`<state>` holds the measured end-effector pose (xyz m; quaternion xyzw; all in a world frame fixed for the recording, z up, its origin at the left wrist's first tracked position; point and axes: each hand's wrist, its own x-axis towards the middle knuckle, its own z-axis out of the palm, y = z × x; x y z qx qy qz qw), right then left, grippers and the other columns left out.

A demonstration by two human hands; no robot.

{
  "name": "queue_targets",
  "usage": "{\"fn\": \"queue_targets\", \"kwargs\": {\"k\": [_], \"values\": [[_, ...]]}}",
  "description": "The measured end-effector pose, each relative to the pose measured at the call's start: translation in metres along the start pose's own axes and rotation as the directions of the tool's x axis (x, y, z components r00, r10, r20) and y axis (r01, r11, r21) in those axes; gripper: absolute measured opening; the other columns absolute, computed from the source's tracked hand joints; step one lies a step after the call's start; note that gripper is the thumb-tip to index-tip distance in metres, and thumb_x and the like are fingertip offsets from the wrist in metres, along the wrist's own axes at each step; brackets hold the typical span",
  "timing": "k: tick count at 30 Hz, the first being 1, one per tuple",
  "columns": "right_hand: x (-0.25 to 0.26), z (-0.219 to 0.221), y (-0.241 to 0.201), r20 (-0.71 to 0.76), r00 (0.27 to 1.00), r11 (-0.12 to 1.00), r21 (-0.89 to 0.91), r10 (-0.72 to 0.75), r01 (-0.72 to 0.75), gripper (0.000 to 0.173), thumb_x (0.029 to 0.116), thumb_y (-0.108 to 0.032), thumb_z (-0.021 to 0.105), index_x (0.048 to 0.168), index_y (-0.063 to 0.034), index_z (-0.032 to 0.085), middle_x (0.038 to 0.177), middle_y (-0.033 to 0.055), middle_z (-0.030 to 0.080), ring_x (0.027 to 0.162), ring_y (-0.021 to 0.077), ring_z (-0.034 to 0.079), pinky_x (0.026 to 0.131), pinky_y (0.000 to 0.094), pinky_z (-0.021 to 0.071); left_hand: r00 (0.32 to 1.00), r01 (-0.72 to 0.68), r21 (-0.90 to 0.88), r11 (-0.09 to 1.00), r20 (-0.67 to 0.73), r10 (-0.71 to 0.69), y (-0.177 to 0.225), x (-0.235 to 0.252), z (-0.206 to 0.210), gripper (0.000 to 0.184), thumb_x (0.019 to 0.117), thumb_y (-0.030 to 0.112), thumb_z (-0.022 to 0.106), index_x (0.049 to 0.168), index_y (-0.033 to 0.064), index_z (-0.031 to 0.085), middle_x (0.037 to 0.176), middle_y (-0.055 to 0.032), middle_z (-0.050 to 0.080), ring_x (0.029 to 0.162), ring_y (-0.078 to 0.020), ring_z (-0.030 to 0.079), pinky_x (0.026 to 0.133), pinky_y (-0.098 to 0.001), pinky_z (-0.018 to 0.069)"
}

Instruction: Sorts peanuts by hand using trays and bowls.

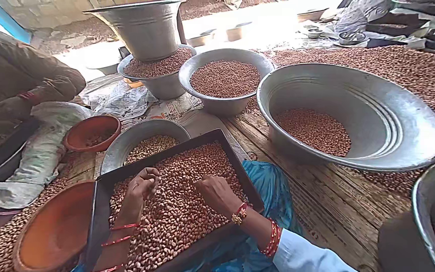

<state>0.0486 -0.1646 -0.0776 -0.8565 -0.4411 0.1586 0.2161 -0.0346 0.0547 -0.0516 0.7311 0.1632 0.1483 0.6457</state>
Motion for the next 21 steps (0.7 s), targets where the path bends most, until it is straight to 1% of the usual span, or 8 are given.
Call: {"fn": "queue_targets", "kwargs": {"k": [2,5,8,12,16,19,20,21], "values": [[0.005,0.003,-0.004,0.033,0.999,0.998,-0.058,0.014,-0.012,0.024,0.1051,-0.008,0.048,0.115,0.0014,0.069,0.108,0.0251,0.069,0.101,0.0421,0.069,0.083,0.0560,0.0543,0.998,-0.039,0.263,0.964,-0.031,0.048,-0.001,-0.013,-0.012,0.018,0.0928,0.005,0.049,0.104,0.0067,0.063,0.072,0.0087,0.058,0.052,0.0032,0.046,0.049,-0.0125,0.0368],[0.006,0.004,-0.007,0.035,0.999,0.997,-0.073,0.034,-0.032,0.023,0.1043,-0.007,0.050,0.116,0.0020,0.068,0.107,0.0258,0.069,0.100,0.0431,0.069,0.082,0.0560,0.0542,0.991,-0.089,0.654,0.751,-0.017,0.132,-0.003,-0.030,-0.014,0.017,0.0940,0.006,0.061,0.108,0.0056,0.071,0.076,0.0002,0.062,0.059,-0.0056,0.049,0.061,-0.0275,0.0431],[0.006,0.006,-0.009,0.069,0.992,0.992,-0.083,0.105,-0.099,0.025,0.1056,-0.010,0.048,0.122,0.0001,0.063,0.109,0.0246,0.069,0.100,0.0421,0.069,0.083,0.0553,0.0541,0.966,-0.175,0.806,0.566,0.028,0.258,-0.012,-0.037,-0.010,0.019,0.0924,0.001,0.065,0.106,0.0060,0.076,0.077,-0.0115,0.069,0.059,-0.0235,0.058,0.061,-0.0477,0.0487],[0.005,0.007,-0.009,0.088,0.981,0.984,-0.069,0.170,-0.164,0.027,0.1044,-0.013,0.048,0.122,-0.0004,0.064,0.108,0.0234,0.069,0.102,0.0405,0.069,0.084,0.0562,0.0533,0.960,-0.174,0.881,0.441,0.051,0.276,-0.018,-0.035,-0.007,0.017,0.0932,0.003,0.071,0.109,0.0029,0.077,0.101,-0.0232,0.075,0.091,-0.0454,0.073,0.082,-0.0659,0.0550],[0.000,0.002,-0.012,0.120,0.976,0.984,-0.014,0.180,-0.180,0.027,0.1011,-0.017,0.054,0.119,-0.0005,0.066,0.110,0.0221,0.070,0.107,0.0392,0.068,0.087,0.0578,0.0519,0.978,-0.130,0.891,0.434,0.042,0.206,-0.018,-0.032,-0.011,0.012,0.0933,0.005,0.071,0.103,-0.0001,0.076,0.093,-0.0233,0.074,0.083,-0.0436,0.072,0.078,-0.0636,0.0550],[-0.017,-0.007,-0.023,0.210,0.977,0.986,0.165,-0.035,0.000,0.022,0.0984,-0.015,0.060,0.110,0.0018,0.069,0.096,0.0223,0.070,0.093,0.0394,0.069,0.080,0.0581,0.0522,0.971,-0.179,0.697,0.695,0.238,0.011,-0.006,-0.039,-0.036,0.009,0.0922,0.008,0.071,0.098,0.0025,0.075,0.078,-0.0077,0.070,0.066,-0.0187,0.063,0.067,-0.0411,0.0526],[-0.024,-0.012,-0.028,0.272,0.945,0.946,0.309,-0.182,0.094,0.020,0.0979,-0.013,0.064,0.108,0.0026,0.071,0.091,0.0204,0.071,0.084,0.0353,0.068,0.076,0.0541,0.0521,0.895,-0.172,0.537,0.826,0.435,-0.096,-0.003,-0.042,-0.050,0.008,0.0922,0.013,0.069,0.096,0.0083,0.074,0.080,0.0033,0.072,0.068,-0.0052,0.065,0.068,-0.0270,0.0554],[-0.029,-0.017,-0.032,0.326,0.882,0.875,0.454,-0.340,0.170,0.020,0.0982,-0.010,0.067,0.112,0.0031,0.072,0.094,0.0182,0.073,0.084,0.0294,0.069,0.079,0.0488,0.0542,0.726,-0.108,0.330,0.938,0.671,-0.153,-0.001,-0.044,-0.062,0.009,0.0947,0.016,0.067,0.099,0.0110,0.073,0.088,0.0076,0.075,0.076,-0.0003,0.069,0.073,-0.0207,0.0584]]}}
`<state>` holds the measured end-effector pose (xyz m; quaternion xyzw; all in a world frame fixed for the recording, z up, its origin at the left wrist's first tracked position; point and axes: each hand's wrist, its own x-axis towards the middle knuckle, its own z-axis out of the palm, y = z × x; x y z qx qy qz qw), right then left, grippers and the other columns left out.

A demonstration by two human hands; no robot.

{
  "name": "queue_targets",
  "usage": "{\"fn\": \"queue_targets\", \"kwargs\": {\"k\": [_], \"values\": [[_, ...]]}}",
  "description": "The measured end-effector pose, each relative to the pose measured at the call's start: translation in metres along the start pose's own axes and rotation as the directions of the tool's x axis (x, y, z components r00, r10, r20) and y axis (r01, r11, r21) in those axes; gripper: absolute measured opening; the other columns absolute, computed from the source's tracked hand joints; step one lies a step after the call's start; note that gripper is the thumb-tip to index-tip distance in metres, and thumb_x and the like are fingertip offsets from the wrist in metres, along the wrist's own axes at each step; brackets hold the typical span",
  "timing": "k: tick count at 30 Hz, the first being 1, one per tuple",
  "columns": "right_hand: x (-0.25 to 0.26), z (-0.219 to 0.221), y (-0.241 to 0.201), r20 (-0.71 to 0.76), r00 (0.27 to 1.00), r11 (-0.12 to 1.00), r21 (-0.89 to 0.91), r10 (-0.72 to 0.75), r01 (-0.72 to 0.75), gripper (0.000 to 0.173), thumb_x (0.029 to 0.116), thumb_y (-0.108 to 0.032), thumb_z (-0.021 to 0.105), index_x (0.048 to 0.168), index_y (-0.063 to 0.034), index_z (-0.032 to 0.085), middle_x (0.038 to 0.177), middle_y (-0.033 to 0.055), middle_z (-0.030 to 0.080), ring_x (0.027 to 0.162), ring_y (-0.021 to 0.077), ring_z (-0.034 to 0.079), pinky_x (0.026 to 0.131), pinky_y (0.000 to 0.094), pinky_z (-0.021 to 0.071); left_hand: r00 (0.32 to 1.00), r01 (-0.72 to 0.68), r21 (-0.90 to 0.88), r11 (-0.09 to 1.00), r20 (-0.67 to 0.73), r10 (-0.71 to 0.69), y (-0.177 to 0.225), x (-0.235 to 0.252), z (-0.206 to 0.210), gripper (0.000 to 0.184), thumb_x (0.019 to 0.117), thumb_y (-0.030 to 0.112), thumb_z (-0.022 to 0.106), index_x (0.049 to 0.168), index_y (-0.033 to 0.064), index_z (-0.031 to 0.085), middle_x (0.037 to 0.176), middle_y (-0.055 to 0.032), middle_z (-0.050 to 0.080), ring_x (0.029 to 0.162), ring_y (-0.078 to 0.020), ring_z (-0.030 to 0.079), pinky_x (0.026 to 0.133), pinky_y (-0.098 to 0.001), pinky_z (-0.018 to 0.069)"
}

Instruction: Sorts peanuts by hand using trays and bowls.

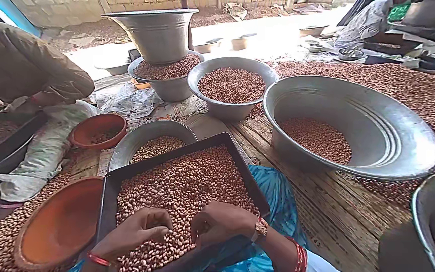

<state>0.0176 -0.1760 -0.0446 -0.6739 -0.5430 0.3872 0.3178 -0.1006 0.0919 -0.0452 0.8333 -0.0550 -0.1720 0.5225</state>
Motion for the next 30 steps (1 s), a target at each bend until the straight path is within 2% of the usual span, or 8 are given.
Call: {"fn": "queue_targets", "kwargs": {"k": [3,6,10,13,17,20,23,30], "values": [[-0.009,-0.010,-0.005,0.043,0.986,0.982,0.101,-0.164,0.159,0.022,0.0980,-0.008,0.068,0.117,0.0030,0.072,0.105,0.0161,0.075,0.093,0.0237,0.073,0.087,0.0428,0.0585,0.905,-0.110,-0.274,0.955,0.370,0.210,0.001,-0.007,-0.008,0.030,0.1009,0.028,0.066,0.125,0.0102,0.071,0.120,-0.0004,0.074,0.108,-0.0083,0.071,0.096,-0.0259,0.0569],[-0.010,-0.039,0.014,-0.339,0.930,0.971,-0.133,0.144,-0.199,0.020,0.1010,-0.014,0.063,0.112,-0.0016,0.073,0.100,0.0157,0.074,0.093,0.0293,0.071,0.086,0.0502,0.0543,0.990,-0.001,0.159,0.987,-0.140,0.023,0.016,0.000,0.000,0.030,0.0964,0.024,0.063,0.123,0.0114,0.070,0.111,0.0010,0.075,0.094,-0.0097,0.073,0.084,-0.0303,0.0611],[0.001,-0.071,0.039,-0.561,0.744,0.820,-0.189,0.362,-0.541,0.026,0.1032,-0.018,0.055,0.119,-0.0047,0.071,0.112,0.0189,0.072,0.109,0.0369,0.068,0.093,0.0573,0.0505,0.850,0.434,0.590,0.680,-0.518,-0.094,0.033,0.039,0.027,0.030,0.1003,0.013,0.064,0.128,0.0039,0.069,0.118,-0.0223,0.072,0.104,-0.0424,0.070,0.091,-0.0614,0.0527],[0.011,-0.075,0.046,-0.572,0.731,0.794,-0.213,0.371,-0.569,0.028,0.1031,-0.016,0.053,0.123,-0.0056,0.068,0.117,0.0193,0.071,0.113,0.0370,0.067,0.093,0.0564,0.0508,0.823,0.568,0.683,0.459,-0.451,-0.346,0.048,0.073,0.077,0.044,0.1034,0.020,0.060,0.142,0.0009,0.055,0.137,-0.0261,0.058,0.119,-0.0460,0.062,0.096,-0.0579,0.0524],[0.023,-0.070,0.056,-0.572,0.744,0.785,-0.259,0.345,-0.563,0.028,0.1022,-0.018,0.056,0.123,-0.0039,0.067,0.118,0.0211,0.070,0.113,0.0384,0.067,0.092,0.0569,0.0511,0.941,0.328,0.618,0.715,-0.147,-0.305,0.055,0.092,0.120,0.050,0.1031,0.025,0.060,0.148,0.0030,0.052,0.146,-0.0239,0.053,0.120,-0.0401,0.064,0.101,-0.0522,0.0524],[0.023,-0.068,0.062,-0.573,0.751,0.795,-0.261,0.329,-0.548,0.027,0.1027,-0.018,0.056,0.122,-0.0030,0.067,0.115,0.0211,0.071,0.111,0.0387,0.068,0.091,0.0568,0.0512,0.965,0.159,0.539,0.828,-0.264,-0.013,0.051,0.096,0.109,0.033,0.0984,0.016,0.065,0.130,0.0045,0.068,0.129,-0.0211,0.065,0.106,-0.0360,0.070,0.093,-0.0514,0.0565],[0.023,-0.067,0.064,-0.564,0.755,0.800,-0.252,0.336,-0.544,0.028,0.1019,-0.019,0.055,0.123,-0.0052,0.068,0.115,0.0197,0.072,0.111,0.0381,0.068,0.090,0.0574,0.0512,0.829,0.181,0.654,0.734,-0.504,0.244,0.039,0.102,0.082,0.017,0.0913,0.003,0.069,0.106,0.0062,0.077,0.102,-0.0188,0.070,0.082,-0.0347,0.072,0.071,-0.0518,0.0601],[0.001,-0.065,0.074,-0.694,0.677,0.953,0.299,0.247,-0.042,0.024,0.0951,-0.017,0.059,0.114,-0.0029,0.064,0.090,0.0054,0.067,0.074,0.0120,0.065,0.071,0.0328,0.0544,0.813,0.205,0.791,0.577,-0.466,0.350,0.014,0.120,0.073,0.010,0.0907,0.010,0.073,0.098,0.0087,0.080,0.097,-0.0206,0.070,0.091,-0.0406,0.071,0.065,-0.0529,0.0588]]}}
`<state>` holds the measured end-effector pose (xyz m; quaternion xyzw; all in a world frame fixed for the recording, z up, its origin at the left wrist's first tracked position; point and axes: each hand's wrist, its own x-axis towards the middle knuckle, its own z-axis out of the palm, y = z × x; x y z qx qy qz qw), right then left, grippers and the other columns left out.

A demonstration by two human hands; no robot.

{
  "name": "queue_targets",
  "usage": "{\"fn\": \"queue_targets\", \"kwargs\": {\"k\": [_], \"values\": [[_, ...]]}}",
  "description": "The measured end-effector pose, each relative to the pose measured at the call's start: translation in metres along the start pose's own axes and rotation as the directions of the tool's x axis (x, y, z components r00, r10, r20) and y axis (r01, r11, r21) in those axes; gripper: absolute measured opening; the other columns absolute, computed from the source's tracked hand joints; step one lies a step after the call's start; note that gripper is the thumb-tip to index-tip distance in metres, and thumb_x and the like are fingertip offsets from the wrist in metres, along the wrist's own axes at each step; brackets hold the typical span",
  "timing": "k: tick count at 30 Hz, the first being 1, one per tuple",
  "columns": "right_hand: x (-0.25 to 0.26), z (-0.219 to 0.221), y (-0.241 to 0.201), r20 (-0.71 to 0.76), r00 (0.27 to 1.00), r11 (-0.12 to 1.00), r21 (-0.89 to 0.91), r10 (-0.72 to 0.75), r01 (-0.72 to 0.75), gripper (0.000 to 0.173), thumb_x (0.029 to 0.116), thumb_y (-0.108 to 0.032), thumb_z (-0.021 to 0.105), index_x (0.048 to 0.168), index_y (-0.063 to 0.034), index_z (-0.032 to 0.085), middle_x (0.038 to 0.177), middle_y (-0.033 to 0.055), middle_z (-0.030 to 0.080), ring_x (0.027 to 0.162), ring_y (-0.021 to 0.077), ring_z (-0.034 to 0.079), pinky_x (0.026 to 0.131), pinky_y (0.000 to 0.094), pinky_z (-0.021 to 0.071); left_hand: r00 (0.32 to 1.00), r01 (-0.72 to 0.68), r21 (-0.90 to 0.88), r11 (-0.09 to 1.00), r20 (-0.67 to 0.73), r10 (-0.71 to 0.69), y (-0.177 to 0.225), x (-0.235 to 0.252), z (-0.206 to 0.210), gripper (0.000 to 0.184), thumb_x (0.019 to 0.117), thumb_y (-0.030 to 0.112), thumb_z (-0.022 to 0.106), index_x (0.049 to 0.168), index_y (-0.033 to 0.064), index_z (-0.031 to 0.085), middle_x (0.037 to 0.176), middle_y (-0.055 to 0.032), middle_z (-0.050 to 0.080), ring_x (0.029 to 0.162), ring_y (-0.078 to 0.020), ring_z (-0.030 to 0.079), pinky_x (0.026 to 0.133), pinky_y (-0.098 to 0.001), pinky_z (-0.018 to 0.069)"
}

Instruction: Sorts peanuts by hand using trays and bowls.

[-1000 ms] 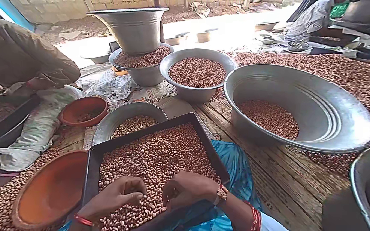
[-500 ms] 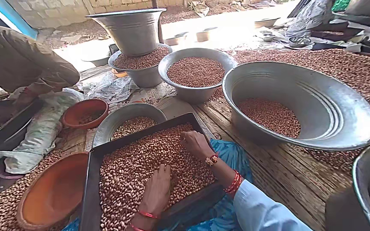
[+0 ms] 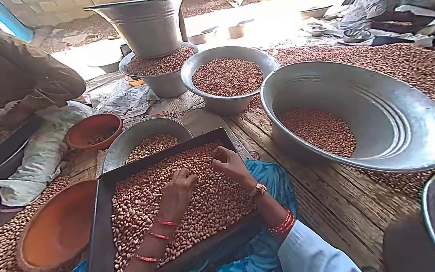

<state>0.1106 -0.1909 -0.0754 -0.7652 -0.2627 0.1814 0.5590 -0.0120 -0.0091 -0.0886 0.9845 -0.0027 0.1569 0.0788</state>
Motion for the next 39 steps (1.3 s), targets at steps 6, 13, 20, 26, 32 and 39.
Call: {"fn": "queue_targets", "kwargs": {"k": [6,13,20,26,32,39], "values": [[-0.031,0.006,-0.004,0.072,0.995,0.966,-0.254,0.069,-0.049,0.021,0.0971,-0.017,0.057,0.111,-0.0060,0.069,0.077,0.0034,0.058,0.067,0.0151,0.053,0.066,0.0367,0.0447,0.999,-0.047,0.045,0.998,-0.014,0.048,-0.003,0.000,0.015,0.010,0.0846,0.010,0.074,0.093,0.0056,0.078,0.095,-0.0217,0.068,0.090,-0.0427,0.070,0.064,-0.0531,0.0582],[-0.032,0.052,-0.008,0.277,0.961,0.801,-0.571,-0.017,0.179,0.022,0.1012,-0.010,0.057,0.115,-0.0012,0.072,0.108,0.0217,0.072,0.102,0.0391,0.070,0.085,0.0557,0.0540,0.935,0.341,-0.516,0.786,0.099,-0.341,-0.036,-0.014,-0.025,0.029,0.0863,0.009,0.049,0.110,0.0020,0.064,0.085,-0.0033,0.063,0.063,-0.0082,0.058,0.057,-0.0265,0.0496],[-0.025,0.057,-0.007,0.303,0.952,0.773,-0.615,0.051,0.155,0.024,0.1019,-0.009,0.054,0.118,-0.0022,0.070,0.111,0.0216,0.071,0.104,0.0391,0.070,0.086,0.0556,0.0535,0.984,0.137,-0.168,0.976,0.136,-0.114,-0.009,-0.054,-0.014,0.016,0.0891,0.001,0.068,0.101,0.0046,0.079,0.090,-0.0169,0.075,0.078,-0.0361,0.074,0.072,-0.0560,0.0594],[-0.025,0.044,-0.001,0.294,0.953,0.870,-0.485,0.073,0.083,0.022,0.1011,-0.016,0.061,0.114,-0.0036,0.073,0.103,0.0170,0.073,0.098,0.0319,0.069,0.090,0.0511,0.0529,0.957,0.172,-0.070,0.983,0.249,-0.150,0.001,-0.053,-0.004,0.015,0.0918,0.009,0.072,0.104,0.0009,0.077,0.094,-0.0221,0.073,0.085,-0.0417,0.074,0.073,-0.0589,0.0583],[-0.048,0.012,0.009,0.094,0.994,0.871,0.482,0.051,-0.090,0.008,0.1000,-0.011,0.052,0.101,-0.0073,0.058,0.078,-0.0061,0.060,0.060,0.0012,0.055,0.056,0.0184,0.0477,0.921,0.385,-0.498,0.777,0.255,-0.293,-0.025,-0.048,-0.023,0.029,0.0874,0.013,0.052,0.110,0.0032,0.066,0.081,-0.0029,0.064,0.064,-0.0106,0.056,0.061,-0.0323,0.0478],[-0.073,-0.008,-0.017,0.077,0.985,0.861,-0.500,0.155,-0.096,0.025,0.1021,-0.021,0.060,0.116,-0.0048,0.073,0.096,0.0137,0.073,0.088,0.0273,0.069,0.083,0.0472,0.0533,0.957,0.104,-0.175,0.979,0.286,-0.050,0.018,-0.039,-0.003,0.018,0.0950,0.010,0.068,0.110,0.0032,0.077,0.101,-0.0192,0.075,0.091,-0.0387,0.074,0.080,-0.0568,0.0588]]}}
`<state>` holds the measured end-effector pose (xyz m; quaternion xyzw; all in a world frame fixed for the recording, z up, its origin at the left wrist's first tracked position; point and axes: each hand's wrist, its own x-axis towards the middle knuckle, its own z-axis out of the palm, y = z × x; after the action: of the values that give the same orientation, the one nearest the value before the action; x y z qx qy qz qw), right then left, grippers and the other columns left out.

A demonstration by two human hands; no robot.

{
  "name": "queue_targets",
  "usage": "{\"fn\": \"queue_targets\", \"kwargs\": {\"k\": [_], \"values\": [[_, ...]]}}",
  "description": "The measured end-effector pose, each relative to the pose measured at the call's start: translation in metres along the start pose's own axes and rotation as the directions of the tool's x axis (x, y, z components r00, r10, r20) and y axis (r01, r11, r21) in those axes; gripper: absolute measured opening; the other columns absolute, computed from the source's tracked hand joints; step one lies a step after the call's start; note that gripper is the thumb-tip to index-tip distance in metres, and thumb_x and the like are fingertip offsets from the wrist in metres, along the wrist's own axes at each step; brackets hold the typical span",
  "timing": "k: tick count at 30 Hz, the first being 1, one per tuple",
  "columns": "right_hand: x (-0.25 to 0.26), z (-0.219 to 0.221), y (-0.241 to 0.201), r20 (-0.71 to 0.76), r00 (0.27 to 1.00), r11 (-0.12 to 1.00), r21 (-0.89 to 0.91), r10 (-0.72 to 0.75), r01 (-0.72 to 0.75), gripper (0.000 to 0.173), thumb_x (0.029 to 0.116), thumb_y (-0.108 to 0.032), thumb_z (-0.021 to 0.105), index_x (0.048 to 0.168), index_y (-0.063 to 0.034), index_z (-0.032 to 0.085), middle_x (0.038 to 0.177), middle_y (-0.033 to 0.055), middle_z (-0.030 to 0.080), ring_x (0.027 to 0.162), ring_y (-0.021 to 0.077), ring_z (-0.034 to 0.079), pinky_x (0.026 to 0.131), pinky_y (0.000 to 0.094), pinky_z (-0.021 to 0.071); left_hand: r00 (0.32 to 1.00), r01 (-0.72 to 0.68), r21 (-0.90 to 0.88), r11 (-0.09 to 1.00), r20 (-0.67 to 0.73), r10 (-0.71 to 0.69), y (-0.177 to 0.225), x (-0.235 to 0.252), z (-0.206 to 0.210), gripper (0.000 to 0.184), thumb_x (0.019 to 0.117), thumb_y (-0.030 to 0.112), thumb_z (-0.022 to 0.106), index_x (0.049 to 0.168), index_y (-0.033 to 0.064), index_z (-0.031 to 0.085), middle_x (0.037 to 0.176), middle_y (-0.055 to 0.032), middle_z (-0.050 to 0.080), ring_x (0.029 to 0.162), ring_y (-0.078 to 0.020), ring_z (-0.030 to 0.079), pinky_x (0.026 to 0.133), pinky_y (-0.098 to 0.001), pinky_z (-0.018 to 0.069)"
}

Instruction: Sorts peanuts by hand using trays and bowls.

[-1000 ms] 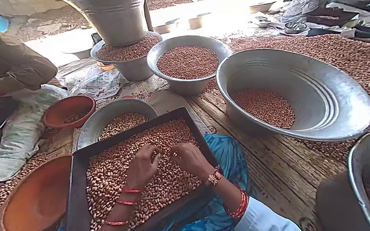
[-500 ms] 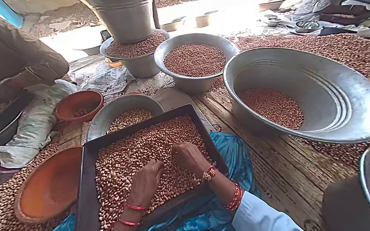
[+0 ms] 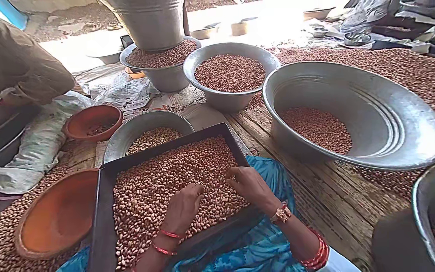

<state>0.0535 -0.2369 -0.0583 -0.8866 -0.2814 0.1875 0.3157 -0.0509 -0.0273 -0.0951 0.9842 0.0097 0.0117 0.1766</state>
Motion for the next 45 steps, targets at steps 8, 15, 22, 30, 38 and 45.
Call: {"fn": "queue_targets", "kwargs": {"k": [8,15,22,30,38,45], "values": [[-0.008,0.022,-0.008,0.168,0.986,0.963,-0.270,0.023,0.024,0.024,0.1024,-0.017,0.057,0.115,-0.0030,0.072,0.109,0.0214,0.072,0.106,0.0400,0.069,0.087,0.0573,0.0522,0.991,0.121,-0.255,0.959,-0.021,-0.130,-0.017,0.002,-0.013,0.014,0.0927,0.010,0.068,0.102,0.0029,0.075,0.075,-0.0073,0.066,0.065,-0.0192,0.060,0.065,-0.0390,0.0502],[-0.001,0.026,-0.006,0.222,0.974,0.959,-0.283,0.038,0.027,0.025,0.1022,-0.018,0.057,0.119,-0.0026,0.069,0.110,0.0226,0.071,0.108,0.0412,0.068,0.088,0.0588,0.0513,0.990,0.133,-0.217,0.967,0.070,-0.121,-0.035,-0.027,-0.034,0.019,0.0944,0.008,0.060,0.107,0.0049,0.075,0.073,-0.0085,0.063,0.061,-0.0219,0.056,0.062,-0.0432,0.0485],[-0.024,0.007,-0.041,0.438,0.763,0.867,0.380,-0.477,0.323,0.019,0.0974,-0.013,0.071,0.110,0.0005,0.074,0.098,0.0119,0.075,0.088,0.0178,0.072,0.084,0.0378,0.0573,0.995,0.088,0.049,0.995,0.041,-0.090,-0.020,-0.034,-0.006,0.014,0.0928,0.005,0.069,0.103,0.0026,0.078,0.098,-0.0220,0.074,0.091,-0.0431,0.073,0.079,-0.0606,0.0578],[-0.021,0.003,-0.033,0.286,0.955,0.983,-0.135,-0.082,0.125,0.026,0.1021,-0.018,0.062,0.122,-0.0031,0.069,0.115,0.0196,0.072,0.110,0.0382,0.068,0.093,0.0588,0.0514,0.982,0.010,-0.316,0.949,0.182,0.050,-0.035,-0.041,-0.035,0.013,0.0886,0.006,0.067,0.097,0.0014,0.075,0.077,-0.0098,0.068,0.065,-0.0206,0.062,0.065,-0.0405,0.0524],[-0.017,-0.014,-0.040,0.239,0.906,0.879,-0.419,0.349,-0.228,0.037,0.0991,-0.012,0.062,0.131,0.0058,0.056,0.121,0.0264,0.066,0.116,0.0421,0.065,0.092,0.0558,0.0519,0.826,0.311,-0.137,0.941,0.528,-0.196,-0.049,-0.076,-0.111,0.034,0.0984,0.018,0.069,0.131,0.0064,0.068,0.108,-0.0139,0.077,0.094,-0.0324,0.075,0.088,-0.0533,0.0571],[-0.009,0.030,-0.043,0.362,0.885,0.905,-0.404,0.293,-0.134,0.056,0.0951,-0.024,0.070,0.140,0.0025,0.049,0.119,0.0266,0.067,0.115,0.0437,0.065,0.092,0.0597,0.0503,0.678,0.437,0.265,0.860,0.531,-0.508,0.001,-0.048,-0.051,0.059,0.0958,0.029,0.070,0.142,-0.0033,0.052,0.121,-0.0293,0.068,0.119,-0.0461,0.064,0.102,-0.0589,0.0481]]}}
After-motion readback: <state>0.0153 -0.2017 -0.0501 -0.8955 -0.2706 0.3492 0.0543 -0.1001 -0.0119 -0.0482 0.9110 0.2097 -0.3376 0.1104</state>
